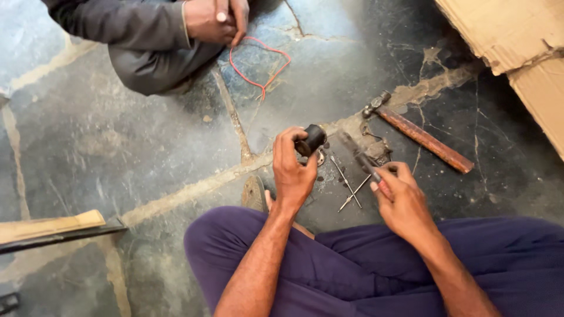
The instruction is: The person sits on the floor and uses a hammer and pliers to disassemble a small electric motor. They strike the motor housing to loosen parts, remove internal components, and inspect the separated pieces while a second person handles wires nearby.
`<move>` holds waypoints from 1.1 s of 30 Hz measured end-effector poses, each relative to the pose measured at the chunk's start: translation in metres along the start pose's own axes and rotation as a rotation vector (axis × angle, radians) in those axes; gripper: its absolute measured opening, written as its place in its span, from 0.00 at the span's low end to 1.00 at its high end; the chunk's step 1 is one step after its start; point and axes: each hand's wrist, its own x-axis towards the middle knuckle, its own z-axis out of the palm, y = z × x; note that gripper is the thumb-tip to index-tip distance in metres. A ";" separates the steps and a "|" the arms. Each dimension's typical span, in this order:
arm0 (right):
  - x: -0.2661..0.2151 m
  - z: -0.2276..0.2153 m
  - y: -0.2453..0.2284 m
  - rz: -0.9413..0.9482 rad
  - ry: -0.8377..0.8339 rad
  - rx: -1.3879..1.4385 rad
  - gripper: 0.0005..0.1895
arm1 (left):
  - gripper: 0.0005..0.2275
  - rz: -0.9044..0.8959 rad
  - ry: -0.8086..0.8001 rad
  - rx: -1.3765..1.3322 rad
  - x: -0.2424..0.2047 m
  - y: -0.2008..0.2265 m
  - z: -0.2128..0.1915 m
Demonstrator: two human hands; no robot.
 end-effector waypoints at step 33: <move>0.013 0.012 0.019 0.116 -0.059 -0.177 0.21 | 0.22 -0.736 -0.060 -0.489 0.004 -0.027 0.000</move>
